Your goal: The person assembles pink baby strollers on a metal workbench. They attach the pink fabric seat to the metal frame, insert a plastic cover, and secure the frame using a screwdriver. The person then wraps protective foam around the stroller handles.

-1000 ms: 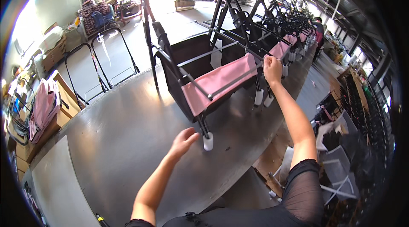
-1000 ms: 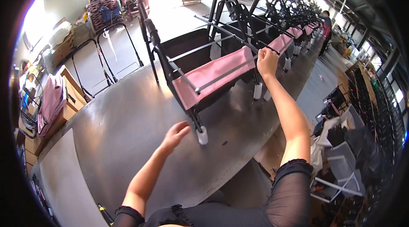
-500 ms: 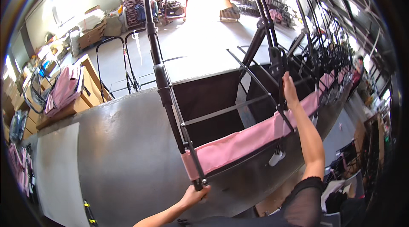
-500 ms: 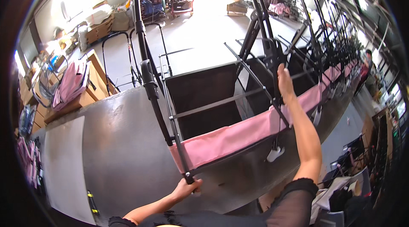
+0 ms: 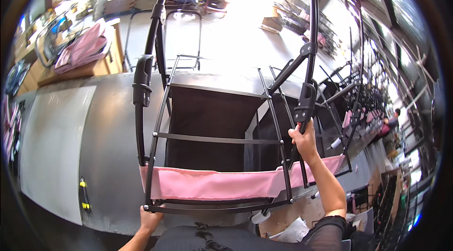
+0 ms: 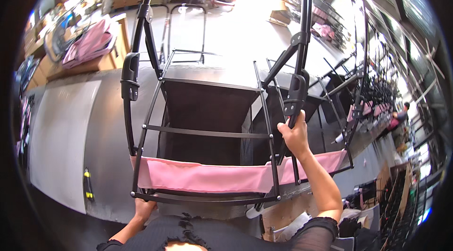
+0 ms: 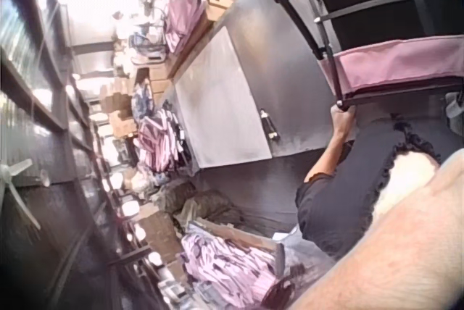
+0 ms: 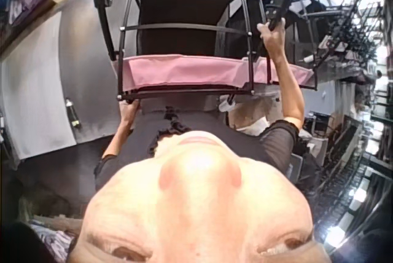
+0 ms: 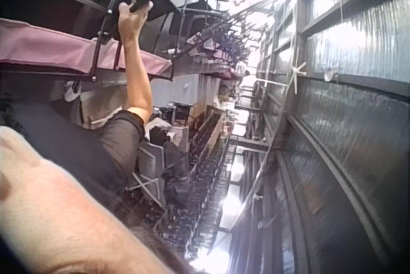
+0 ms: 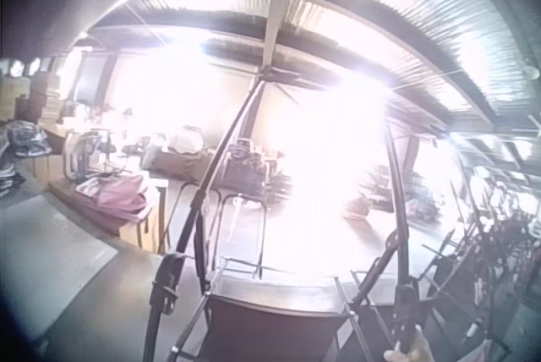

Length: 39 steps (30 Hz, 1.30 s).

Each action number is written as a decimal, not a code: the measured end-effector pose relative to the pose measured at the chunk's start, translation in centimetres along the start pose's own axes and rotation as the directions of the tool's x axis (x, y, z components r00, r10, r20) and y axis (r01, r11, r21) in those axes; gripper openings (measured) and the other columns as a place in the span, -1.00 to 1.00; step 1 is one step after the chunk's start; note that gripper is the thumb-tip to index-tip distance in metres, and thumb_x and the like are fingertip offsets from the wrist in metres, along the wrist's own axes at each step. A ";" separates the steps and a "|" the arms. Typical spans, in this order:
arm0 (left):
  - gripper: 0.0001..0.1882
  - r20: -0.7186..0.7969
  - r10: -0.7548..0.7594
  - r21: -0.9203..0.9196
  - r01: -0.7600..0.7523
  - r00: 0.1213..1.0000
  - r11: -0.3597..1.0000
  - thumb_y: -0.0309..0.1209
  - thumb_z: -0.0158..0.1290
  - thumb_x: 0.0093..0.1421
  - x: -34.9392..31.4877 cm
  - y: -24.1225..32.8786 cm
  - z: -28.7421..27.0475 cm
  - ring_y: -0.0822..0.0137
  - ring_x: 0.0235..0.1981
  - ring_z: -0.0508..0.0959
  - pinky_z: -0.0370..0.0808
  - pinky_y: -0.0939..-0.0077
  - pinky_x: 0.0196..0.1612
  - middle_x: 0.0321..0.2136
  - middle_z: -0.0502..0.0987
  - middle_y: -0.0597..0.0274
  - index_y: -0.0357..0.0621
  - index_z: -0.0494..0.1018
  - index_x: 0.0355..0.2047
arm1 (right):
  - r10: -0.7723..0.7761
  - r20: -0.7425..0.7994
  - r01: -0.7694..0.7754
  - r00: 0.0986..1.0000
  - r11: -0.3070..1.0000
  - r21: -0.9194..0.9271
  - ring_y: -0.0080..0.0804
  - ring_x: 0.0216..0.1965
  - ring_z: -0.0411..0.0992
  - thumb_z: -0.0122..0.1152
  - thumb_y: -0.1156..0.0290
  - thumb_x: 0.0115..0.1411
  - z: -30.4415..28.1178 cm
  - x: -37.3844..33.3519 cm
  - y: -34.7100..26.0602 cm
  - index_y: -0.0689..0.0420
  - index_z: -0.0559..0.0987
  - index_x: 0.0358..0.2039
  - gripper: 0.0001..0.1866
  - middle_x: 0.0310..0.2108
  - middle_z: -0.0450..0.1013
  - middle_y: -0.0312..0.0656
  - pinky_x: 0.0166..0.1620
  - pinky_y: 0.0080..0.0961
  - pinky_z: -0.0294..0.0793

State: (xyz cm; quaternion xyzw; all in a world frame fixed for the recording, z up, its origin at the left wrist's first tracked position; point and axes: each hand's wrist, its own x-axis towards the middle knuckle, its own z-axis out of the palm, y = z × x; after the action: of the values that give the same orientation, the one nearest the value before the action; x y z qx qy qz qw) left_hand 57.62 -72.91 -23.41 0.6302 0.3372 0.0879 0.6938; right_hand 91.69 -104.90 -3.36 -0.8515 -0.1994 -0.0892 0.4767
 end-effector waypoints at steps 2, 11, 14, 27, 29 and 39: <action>-0.78 -0.106 0.073 -0.029 -0.076 0.992 0.997 -0.47 0.18 0.00 -1.6 -0.2 -3.0 0.56 -0.75 0.37 0.29 0.58 -0.68 -0.80 0.38 0.38 -0.24 0.42 -0.70 | -0.009 0.013 0.008 1.000 1.000 0.014 -0.56 -0.65 0.29 0.21 0.51 -0.03 2.4 -1.5 -3.3 0.14 0.24 -0.29 -0.65 -0.60 0.26 -0.32 -0.60 -0.57 0.32; -0.72 -0.264 0.199 0.116 -0.173 0.944 0.978 -0.28 0.14 0.04 -5.5 1.9 -15.4 0.53 -0.73 0.41 0.35 0.59 -0.65 -0.77 0.38 0.35 -0.22 0.39 -0.62 | -0.028 0.062 0.017 0.998 0.984 0.179 -0.60 -0.73 0.20 0.09 0.53 -0.03 11.2 -1.6 -14.1 0.18 0.27 -0.29 -0.73 -0.63 0.23 -0.33 -0.66 -0.65 0.22; -0.65 -0.268 0.156 0.230 -0.094 0.951 0.969 -0.18 0.16 0.02 -7.7 2.2 -15.9 0.51 -0.73 0.43 0.37 0.53 -0.63 -0.78 0.42 0.29 -0.24 0.43 -0.64 | 0.002 0.154 -0.028 0.988 0.986 0.166 -0.66 -0.77 0.15 0.01 0.49 0.01 11.6 -0.9 -15.0 0.06 0.26 -0.45 -0.87 -0.70 0.17 -0.41 -0.70 -0.68 0.19; -0.66 -0.387 0.144 0.186 -0.076 0.911 0.980 -0.12 0.17 -0.01 -10.6 2.5 -19.7 0.43 -0.68 0.52 0.42 0.47 -0.55 -0.75 0.47 0.26 -0.18 0.48 -0.55 | -0.352 0.102 0.218 0.930 0.308 -0.926 0.06 -0.40 0.49 -0.05 0.11 0.17 16.8 0.8 -16.7 0.29 0.46 -0.41 -0.58 -0.47 0.49 0.10 -0.32 -0.05 0.44; -0.67 -0.388 0.101 0.090 -0.072 0.916 0.993 -0.12 0.16 -0.01 -10.6 2.7 -19.5 0.45 -0.69 0.50 0.41 0.48 -0.54 -0.76 0.47 0.28 -0.17 0.48 -0.56 | -0.385 0.074 0.229 0.920 0.376 -0.898 0.06 -0.42 0.49 -0.03 0.11 0.18 16.7 0.5 -17.2 0.28 0.48 -0.53 -0.57 -0.49 0.49 0.09 -0.32 -0.06 0.45; -0.73 -0.305 0.107 -0.198 -0.173 0.946 0.965 -0.26 0.15 -0.01 -9.7 3.0 -24.3 0.49 -0.72 0.43 0.36 0.53 -0.62 -0.77 0.40 0.30 -0.21 0.41 -0.60 | -0.199 -0.018 0.189 0.980 0.890 0.415 -0.76 -0.84 -0.06 0.06 0.11 0.23 17.9 -1.4 -31.8 -0.02 0.33 -0.61 -0.66 -0.77 0.03 -0.51 -0.77 -0.67 -0.19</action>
State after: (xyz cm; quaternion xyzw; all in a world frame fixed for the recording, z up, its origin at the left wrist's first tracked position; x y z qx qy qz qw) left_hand 37.12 -57.88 -16.56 0.5514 0.3779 0.2661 0.6945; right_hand 76.23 -75.30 11.40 -0.7078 -0.3036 -0.0814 0.6327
